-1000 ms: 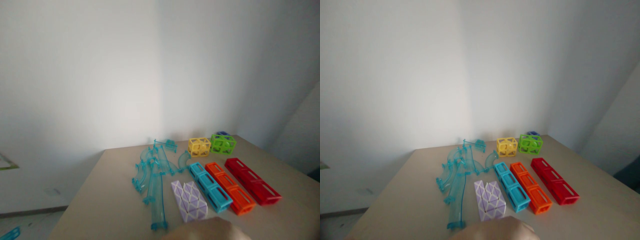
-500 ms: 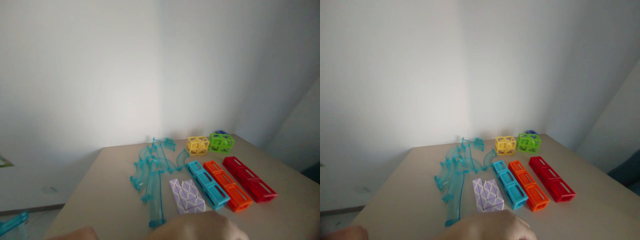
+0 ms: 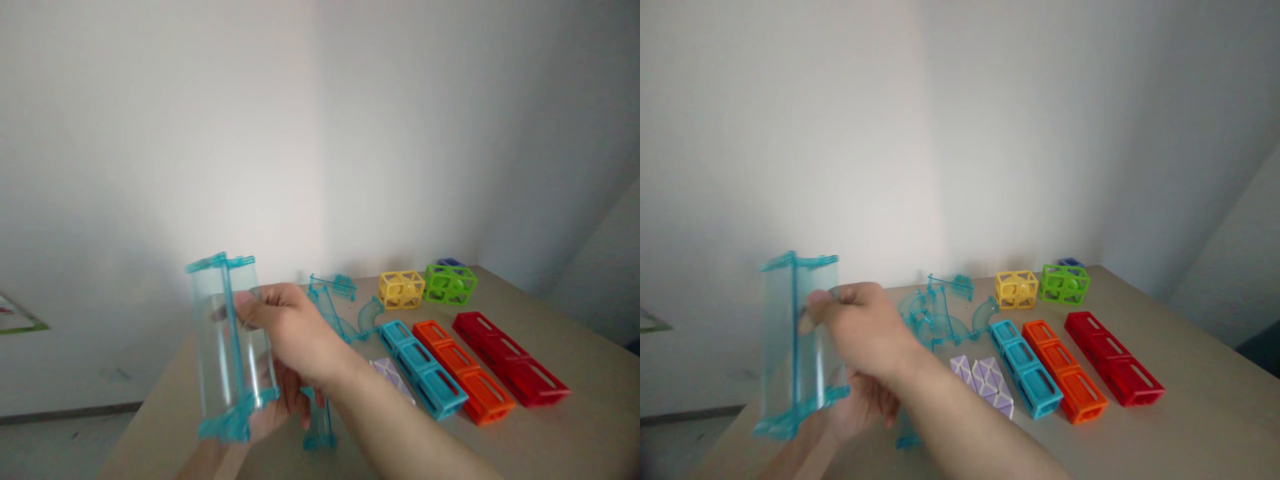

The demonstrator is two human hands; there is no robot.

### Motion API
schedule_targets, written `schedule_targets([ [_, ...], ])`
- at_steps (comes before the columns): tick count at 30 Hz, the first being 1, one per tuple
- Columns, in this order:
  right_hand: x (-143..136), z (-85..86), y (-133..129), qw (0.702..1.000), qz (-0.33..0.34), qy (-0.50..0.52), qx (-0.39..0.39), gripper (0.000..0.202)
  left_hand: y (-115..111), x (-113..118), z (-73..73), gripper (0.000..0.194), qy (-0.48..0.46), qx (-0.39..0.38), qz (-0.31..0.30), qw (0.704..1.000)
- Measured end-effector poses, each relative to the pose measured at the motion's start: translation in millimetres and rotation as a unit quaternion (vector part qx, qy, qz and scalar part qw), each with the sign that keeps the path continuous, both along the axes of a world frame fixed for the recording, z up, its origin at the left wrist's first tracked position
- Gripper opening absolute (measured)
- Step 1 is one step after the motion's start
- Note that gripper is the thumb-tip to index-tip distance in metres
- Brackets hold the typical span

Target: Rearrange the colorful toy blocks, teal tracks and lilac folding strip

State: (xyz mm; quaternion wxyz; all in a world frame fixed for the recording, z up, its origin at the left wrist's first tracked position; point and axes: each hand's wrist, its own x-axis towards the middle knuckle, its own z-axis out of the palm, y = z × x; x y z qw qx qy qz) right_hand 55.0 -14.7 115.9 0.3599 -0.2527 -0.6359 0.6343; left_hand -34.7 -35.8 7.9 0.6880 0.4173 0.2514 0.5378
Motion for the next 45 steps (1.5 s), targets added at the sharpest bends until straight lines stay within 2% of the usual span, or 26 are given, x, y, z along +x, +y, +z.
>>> schedule_targets([
  [1,8.7,3.1,12.5,1.000,-0.004,-0.030,-0.007,0.032,-1.4,-10.2,-0.8,0.049,-0.026,-0.001,-0.007,1.000],
  [3,18.8,-1.9,30.8,0.999,-0.006,-0.044,-0.008,0.032,-4.9,-23.2,0.0,0.055,-0.086,0.004,-0.018,0.996],
  [5,22.8,-17.5,40.8,0.999,-0.008,-0.042,0.016,0.032,-7.3,-26.7,1.9,0.048,-0.108,0.020,-0.011,0.994],
  [7,27.3,-38.2,42.9,0.996,-0.033,-0.054,0.058,0.034,-7.5,-23.7,2.9,0.033,-0.084,0.030,0.008,0.996],
  [9,37.3,-59.9,37.4,0.985,-0.095,-0.073,0.122,0.033,-6.0,-18.5,2.4,0.022,-0.046,0.028,0.038,0.998],
  [11,53.3,-80.0,25.6,0.955,-0.202,-0.074,0.202,0.028,-4.4,-14.4,1.1,0.019,-0.013,0.027,0.071,0.997],
  [12,62.3,-88.7,18.2,0.938,-0.227,-0.078,0.251,0.031,-3.8,-13.2,0.6,0.019,-0.001,0.026,0.085,0.996],
  [14,78.8,-102.4,3.0,0.907,-0.205,-0.112,0.349,0.044,-3.5,-11.5,-0.2,0.020,0.012,0.021,0.101,0.995],
  [16,89.2,-110.1,-9.3,0.884,-0.171,-0.147,0.409,0.052,-4.2,-9.6,-0.4,0.021,0.013,0.006,0.100,0.995],
  [19,91.3,-112.4,-17.7,0.873,-0.162,-0.158,0.433,0.047,-6.6,-4.5,-0.4,0.023,-0.017,-0.036,0.081,0.996],
  [22,87.2,-111.4,-16.5,0.874,-0.185,-0.125,0.432,0.028,-9.4,1.5,-0.6,0.024,-0.052,-0.083,0.050,0.994],
  [29,86.6,-114.4,-11.6,0.869,-0.214,-0.084,0.437,0.005,-11.7,3.7,0.8,0.020,-0.026,-0.069,0.017,0.997],
  [38,88.4,-120.9,-6.9,0.871,-0.215,-0.079,0.434,0.013,-9.2,-0.8,-2.3,0.021,0.002,-0.083,-0.002,0.997],
  [45,89.2,-116.1,-6.4,0.862,-0.214,-0.083,0.453,0.011,-11.1,-5.4,-1.5,0.018,-0.034,-0.120,-0.041,0.991],
])
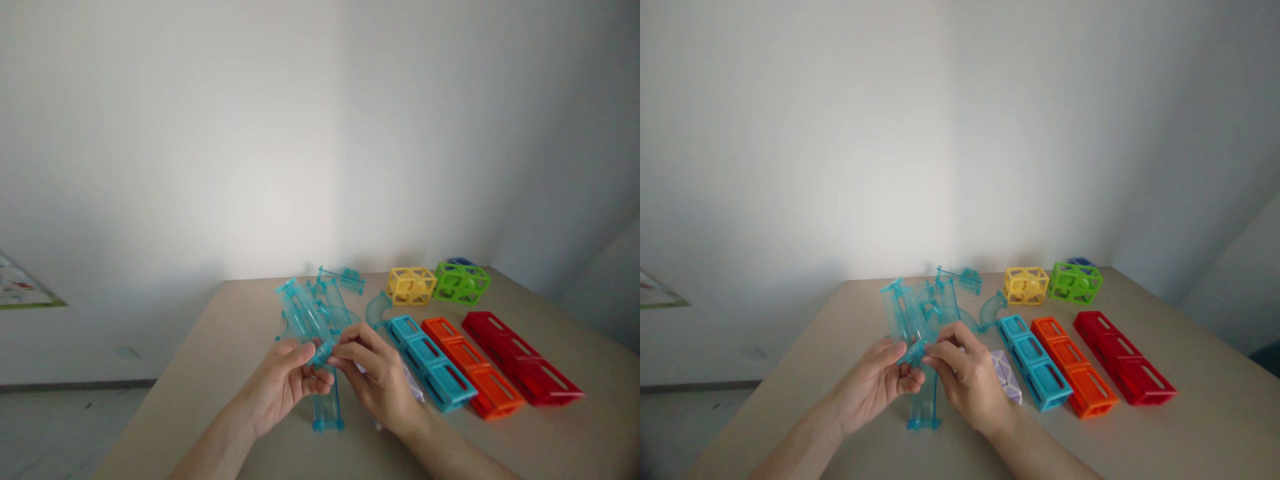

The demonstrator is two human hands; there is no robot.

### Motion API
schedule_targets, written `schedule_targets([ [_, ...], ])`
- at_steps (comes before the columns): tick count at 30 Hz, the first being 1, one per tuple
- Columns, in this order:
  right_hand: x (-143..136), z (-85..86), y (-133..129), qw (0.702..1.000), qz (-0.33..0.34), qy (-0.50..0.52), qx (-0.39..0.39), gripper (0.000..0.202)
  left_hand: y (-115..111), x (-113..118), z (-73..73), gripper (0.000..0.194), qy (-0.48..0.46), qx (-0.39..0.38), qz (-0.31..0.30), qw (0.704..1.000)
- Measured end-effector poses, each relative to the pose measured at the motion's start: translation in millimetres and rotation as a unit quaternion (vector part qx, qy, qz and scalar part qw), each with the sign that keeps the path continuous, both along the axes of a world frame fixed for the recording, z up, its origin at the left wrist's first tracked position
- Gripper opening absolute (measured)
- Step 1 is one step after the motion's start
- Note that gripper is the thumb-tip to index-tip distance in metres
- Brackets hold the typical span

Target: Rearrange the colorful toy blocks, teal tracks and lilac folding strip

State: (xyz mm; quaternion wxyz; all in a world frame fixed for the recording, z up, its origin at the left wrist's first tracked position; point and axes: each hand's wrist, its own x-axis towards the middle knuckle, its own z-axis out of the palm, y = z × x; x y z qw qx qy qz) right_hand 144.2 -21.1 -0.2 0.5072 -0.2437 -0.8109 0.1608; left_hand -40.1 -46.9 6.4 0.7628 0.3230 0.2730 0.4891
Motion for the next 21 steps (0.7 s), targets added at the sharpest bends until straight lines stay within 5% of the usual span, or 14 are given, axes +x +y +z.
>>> schedule_targets([
  [11,2.8,4.7,-6.8,0.999,0.033,-0.005,-0.022,0.031,0.3,-6.7,-5.4,0.025,-0.110,-0.039,-0.082,0.990],
  [21,-1.5,6.3,-12.0,0.997,0.037,0.016,-0.067,0.012,-3.0,-3.4,-2.4,0.031,-0.085,0.009,-0.076,0.993],
])
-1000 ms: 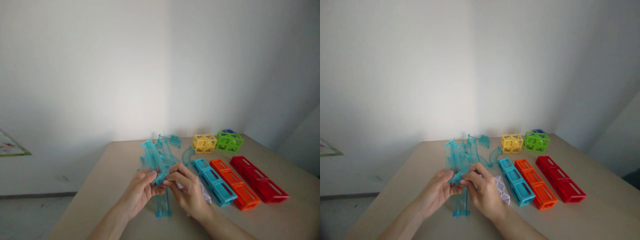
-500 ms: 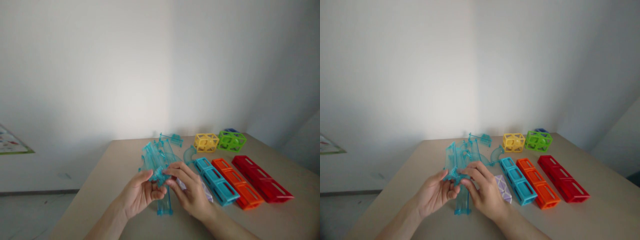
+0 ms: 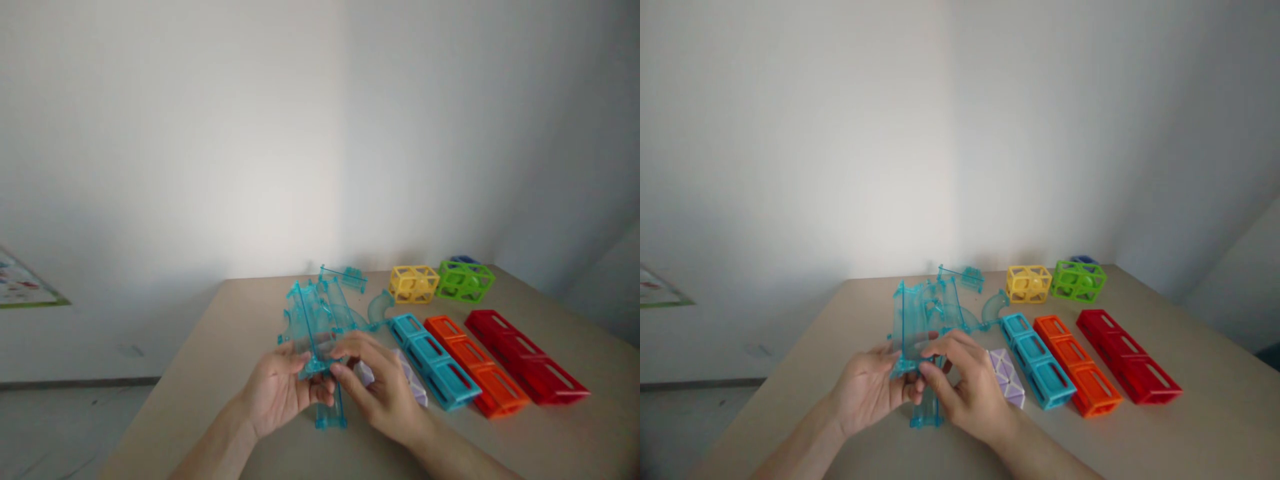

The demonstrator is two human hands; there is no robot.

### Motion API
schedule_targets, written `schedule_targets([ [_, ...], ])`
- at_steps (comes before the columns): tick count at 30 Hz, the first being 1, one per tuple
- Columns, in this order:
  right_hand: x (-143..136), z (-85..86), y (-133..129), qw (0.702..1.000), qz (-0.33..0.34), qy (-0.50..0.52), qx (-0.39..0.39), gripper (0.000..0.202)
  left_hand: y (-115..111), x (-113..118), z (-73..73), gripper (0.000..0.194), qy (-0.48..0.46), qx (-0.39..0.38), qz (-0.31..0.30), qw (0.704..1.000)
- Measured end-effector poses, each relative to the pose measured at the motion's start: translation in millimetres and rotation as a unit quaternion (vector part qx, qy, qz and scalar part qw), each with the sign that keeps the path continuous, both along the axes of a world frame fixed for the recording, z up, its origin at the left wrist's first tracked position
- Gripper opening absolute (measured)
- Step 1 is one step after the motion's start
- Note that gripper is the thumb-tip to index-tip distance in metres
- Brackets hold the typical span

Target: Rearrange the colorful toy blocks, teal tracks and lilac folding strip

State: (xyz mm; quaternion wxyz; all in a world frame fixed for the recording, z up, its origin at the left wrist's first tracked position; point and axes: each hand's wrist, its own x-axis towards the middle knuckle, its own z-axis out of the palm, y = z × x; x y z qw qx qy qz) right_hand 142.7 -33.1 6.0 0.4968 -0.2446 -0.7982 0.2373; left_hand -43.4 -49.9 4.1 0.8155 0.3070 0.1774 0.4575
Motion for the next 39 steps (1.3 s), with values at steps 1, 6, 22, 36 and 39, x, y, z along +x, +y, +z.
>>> schedule_targets([
  [1,-0.4,0.1,-0.1,1.000,-0.003,0.010,-0.006,0.010,-0.6,-0.3,1.1,0.033,-0.001,0.008,-0.002,1.000],
  [6,-0.6,-1.4,-0.4,0.999,-0.003,0.022,-0.025,0.010,-1.5,-2.2,4.4,0.039,0.021,0.044,-0.012,0.999],
  [22,-0.1,-10.1,2.6,0.997,-0.032,0.016,-0.067,0.012,-3.4,4.1,7.1,0.060,0.183,0.106,0.134,0.968],
  [36,-1.7,-10.7,5.5,0.999,-0.031,-0.008,-0.023,0.043,-5.4,2.1,-2.5,0.043,0.486,0.402,0.251,0.734],
  [39,-1.8,-10.5,7.4,1.000,-0.016,-0.004,-0.011,0.040,-7.5,-0.1,-0.8,0.064,0.421,0.486,0.314,0.699],
])
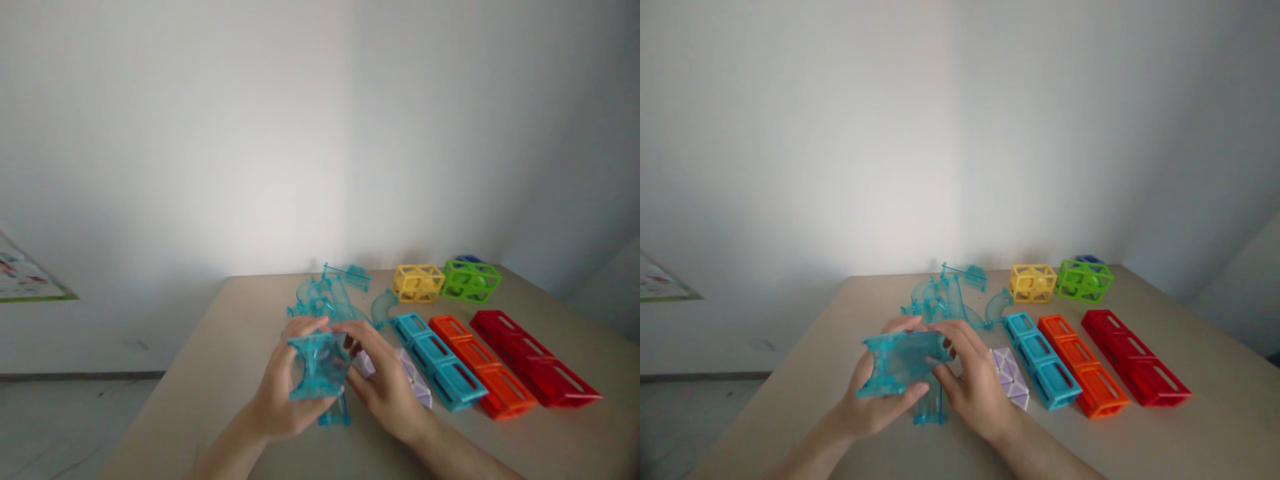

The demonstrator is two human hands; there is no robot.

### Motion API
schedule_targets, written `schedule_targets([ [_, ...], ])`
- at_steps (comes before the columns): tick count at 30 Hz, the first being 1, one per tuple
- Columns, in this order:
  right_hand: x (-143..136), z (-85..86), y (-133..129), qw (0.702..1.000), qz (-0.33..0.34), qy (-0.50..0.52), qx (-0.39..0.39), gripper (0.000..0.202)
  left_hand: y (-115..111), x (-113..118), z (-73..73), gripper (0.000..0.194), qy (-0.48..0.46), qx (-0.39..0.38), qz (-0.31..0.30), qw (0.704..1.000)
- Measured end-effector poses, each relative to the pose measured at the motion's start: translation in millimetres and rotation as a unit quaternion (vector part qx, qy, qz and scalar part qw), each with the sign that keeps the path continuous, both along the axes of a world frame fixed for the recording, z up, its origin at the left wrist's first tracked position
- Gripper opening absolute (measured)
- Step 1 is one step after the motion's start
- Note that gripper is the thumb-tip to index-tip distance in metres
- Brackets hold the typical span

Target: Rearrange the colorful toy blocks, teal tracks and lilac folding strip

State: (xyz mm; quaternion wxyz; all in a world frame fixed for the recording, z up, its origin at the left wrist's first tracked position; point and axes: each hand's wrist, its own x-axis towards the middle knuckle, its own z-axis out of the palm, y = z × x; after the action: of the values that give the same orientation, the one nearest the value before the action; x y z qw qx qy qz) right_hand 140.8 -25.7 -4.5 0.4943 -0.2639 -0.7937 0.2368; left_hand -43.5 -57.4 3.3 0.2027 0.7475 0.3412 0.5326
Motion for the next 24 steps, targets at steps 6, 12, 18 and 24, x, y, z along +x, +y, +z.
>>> schedule_targets([
  [6,0.3,-3.4,2.0,0.999,-0.032,-0.005,-0.010,0.035,-3.3,-2.8,9.0,0.051,-0.102,0.096,-0.012,0.990],
  [12,-0.4,-3.5,3.0,0.998,-0.057,0.000,-0.011,0.033,-2.6,1.1,9.8,0.050,-0.115,0.122,-0.035,0.985],
  [18,0.7,-1.0,1.7,0.999,-0.040,-0.028,-0.003,0.036,1.3,-1.4,9.7,0.050,-0.141,0.151,-0.020,0.978],
  [24,3.8,7.6,-4.1,0.995,-0.021,-0.092,0.013,0.038,-1.2,-8.4,1.2,0.053,-0.238,0.029,0.059,0.969],
])
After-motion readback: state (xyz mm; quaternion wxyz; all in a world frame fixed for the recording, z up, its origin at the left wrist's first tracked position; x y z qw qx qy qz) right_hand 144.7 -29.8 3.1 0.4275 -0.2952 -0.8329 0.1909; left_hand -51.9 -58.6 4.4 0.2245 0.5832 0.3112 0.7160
